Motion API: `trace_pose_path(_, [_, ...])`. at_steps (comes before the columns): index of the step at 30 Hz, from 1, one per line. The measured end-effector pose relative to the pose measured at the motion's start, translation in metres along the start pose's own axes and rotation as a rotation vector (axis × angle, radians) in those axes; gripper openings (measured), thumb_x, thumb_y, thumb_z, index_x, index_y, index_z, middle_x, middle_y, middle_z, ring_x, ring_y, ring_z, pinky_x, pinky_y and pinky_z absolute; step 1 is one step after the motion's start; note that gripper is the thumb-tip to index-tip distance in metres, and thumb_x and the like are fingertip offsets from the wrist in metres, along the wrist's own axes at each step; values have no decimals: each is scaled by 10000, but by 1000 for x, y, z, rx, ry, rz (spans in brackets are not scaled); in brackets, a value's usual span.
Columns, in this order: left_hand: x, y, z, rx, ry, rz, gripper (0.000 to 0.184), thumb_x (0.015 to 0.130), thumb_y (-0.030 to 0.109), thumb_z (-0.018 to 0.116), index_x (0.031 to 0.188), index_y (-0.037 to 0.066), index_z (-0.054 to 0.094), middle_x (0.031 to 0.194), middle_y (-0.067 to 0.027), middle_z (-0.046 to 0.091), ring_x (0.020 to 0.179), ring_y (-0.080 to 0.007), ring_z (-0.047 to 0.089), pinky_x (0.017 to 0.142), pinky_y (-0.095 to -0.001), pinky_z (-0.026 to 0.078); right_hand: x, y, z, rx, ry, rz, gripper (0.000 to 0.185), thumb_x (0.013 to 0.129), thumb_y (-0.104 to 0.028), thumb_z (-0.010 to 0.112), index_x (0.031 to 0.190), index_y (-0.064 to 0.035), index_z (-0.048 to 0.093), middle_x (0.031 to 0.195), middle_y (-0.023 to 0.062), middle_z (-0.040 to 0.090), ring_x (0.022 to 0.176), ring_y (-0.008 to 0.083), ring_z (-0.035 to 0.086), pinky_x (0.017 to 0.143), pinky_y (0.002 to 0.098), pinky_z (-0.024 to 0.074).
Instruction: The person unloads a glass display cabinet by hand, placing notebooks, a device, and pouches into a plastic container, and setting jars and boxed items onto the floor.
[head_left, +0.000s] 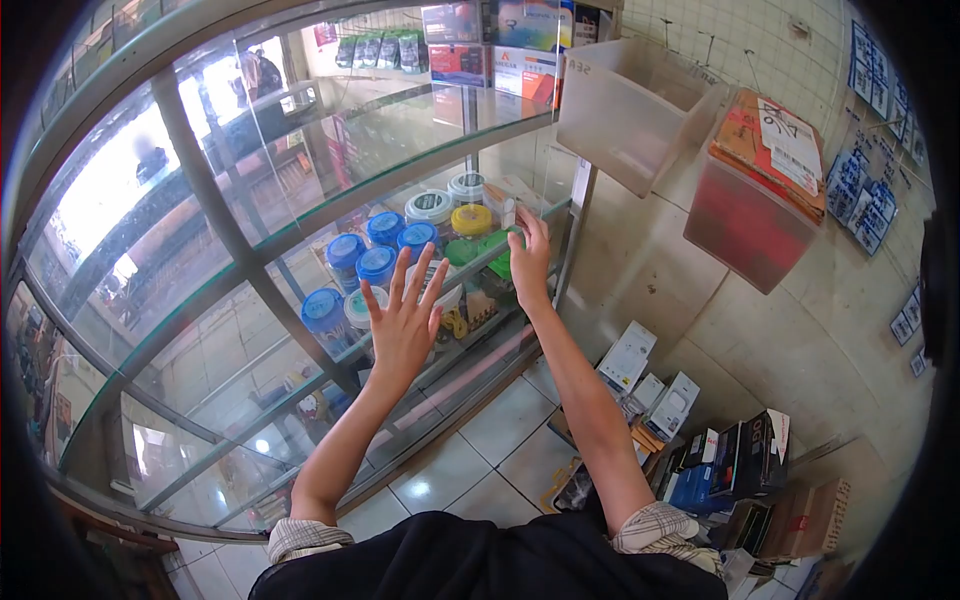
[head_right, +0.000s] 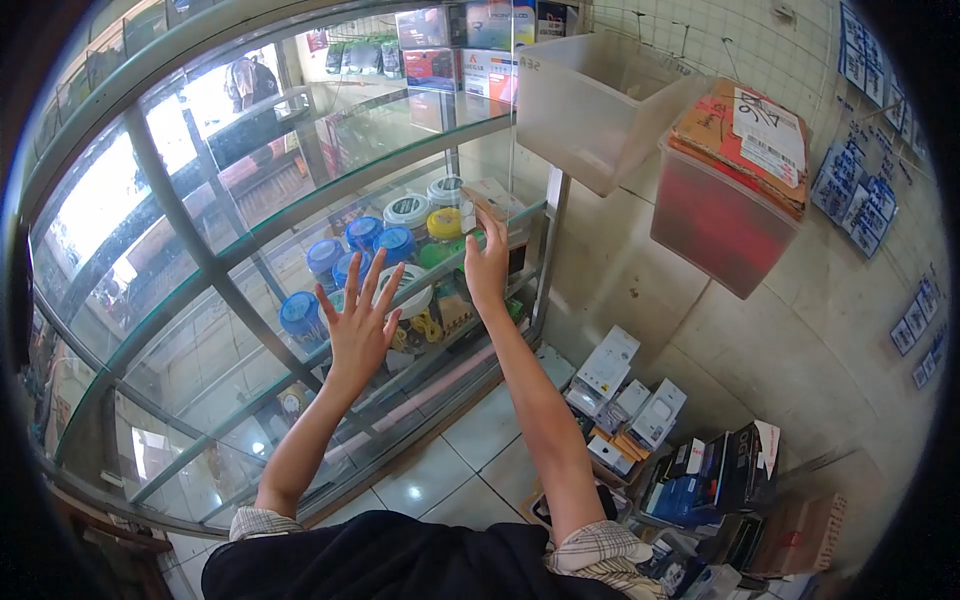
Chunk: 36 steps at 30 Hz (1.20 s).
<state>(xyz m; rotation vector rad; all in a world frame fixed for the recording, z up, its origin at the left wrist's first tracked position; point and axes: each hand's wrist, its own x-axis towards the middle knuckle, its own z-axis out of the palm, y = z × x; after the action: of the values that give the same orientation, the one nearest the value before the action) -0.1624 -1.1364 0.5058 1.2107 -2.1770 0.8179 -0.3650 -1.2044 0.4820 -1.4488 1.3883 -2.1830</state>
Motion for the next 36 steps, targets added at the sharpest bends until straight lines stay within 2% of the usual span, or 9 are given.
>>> trace_pose_path(3, [-6, -7, 1, 8, 3, 13, 718, 721, 300, 658, 1348, 299, 309, 1448, 21, 202, 1352, -211, 124, 989, -602, -133, -6, -6, 4, -31, -5, 6, 362, 802, 51, 501, 1162, 9, 500, 1111, 94, 462, 1079, 192, 478, 973, 293, 344])
trace_pose_path(7, [-9, -12, 8, 78, 31, 73, 703, 726, 317, 649, 1346, 294, 318, 1449, 12, 199, 1352, -223, 124, 995, -605, -119, -8, -14, 13, -29, 111, 8, 314, 823, -141, 615, 1089, 8, 543, 1040, 92, 498, 978, 176, 514, 898, 293, 389])
trace_pose_path(10, [-10, -15, 17, 271, 21, 129, 735, 732, 385, 619, 1369, 290, 266, 1452, 9, 189, 1347, -221, 144, 1019, -582, -96, -6, -16, 19, -106, 159, -77, 304, 808, -163, 639, 1037, 16, 549, 990, 91, 523, 929, 177, 534, 861, 294, 413])
trace_pose_path(12, [-9, -15, 22, 358, 35, 174, 771, 734, 439, 592, 1388, 300, 209, 1454, 14, 181, 1342, -218, 164, 1032, -571, -76, -2, -11, 21, -136, 204, -36, 290, 802, -201, 636, 983, 3, 536, 960, 112, 508, 900, 236, 517, 837, 336, 407])
trace_pose_path(15, [-7, -12, 28, 346, 110, 171, 643, 800, 343, 472, 1389, 236, 236, 1456, 9, 191, 1340, -195, 181, 1045, -551, -14, 1, -11, 19, -224, 213, -79, 282, 789, -179, 658, 955, 17, 540, 939, 99, 544, 849, 191, 556, 783, 305, 443])
trace_pose_path(19, [-7, -5, 30, 345, 113, 124, 757, 728, 438, 544, 1389, 250, 228, 1450, 26, 201, 1337, -185, 192, 1040, -558, -41, 1, -9, 18, -208, 187, -73, 279, 794, -185, 637, 949, 13, 515, 945, 117, 512, 887, 223, 520, 808, 331, 419])
trace_pose_path(24, [-1, 6, 32, 277, 40, 86, 764, 732, 446, 587, 1384, 308, 214, 1459, 36, 153, 1352, -200, 118, 982, -638, -86, 4, -7, 13, -104, 145, -47, 256, 785, -163, 650, 937, 17, 550, 921, 109, 551, 836, 210, 565, 773, 311, 443])
trace_pose_path(31, [-3, 8, 30, 251, 13, 52, 774, 725, 403, 613, 1381, 316, 213, 1459, 52, 144, 1353, -184, 106, 998, -624, -81, 7, -5, 10, 25, 124, 2, 242, 757, -122, 674, 927, 22, 579, 899, 102, 589, 803, 182, 583, 751, 289, 463])
trace_pose_path(36, [-11, 2, 20, 211, 39, 37, 774, 716, 327, 620, 1377, 304, 219, 1454, 72, 153, 1343, -135, 140, 1044, -555, -78, 4, -10, 13, 11, 124, 28, 253, 750, -128, 680, 915, 32, 574, 898, 105, 589, 812, 182, 583, 759, 292, 458])
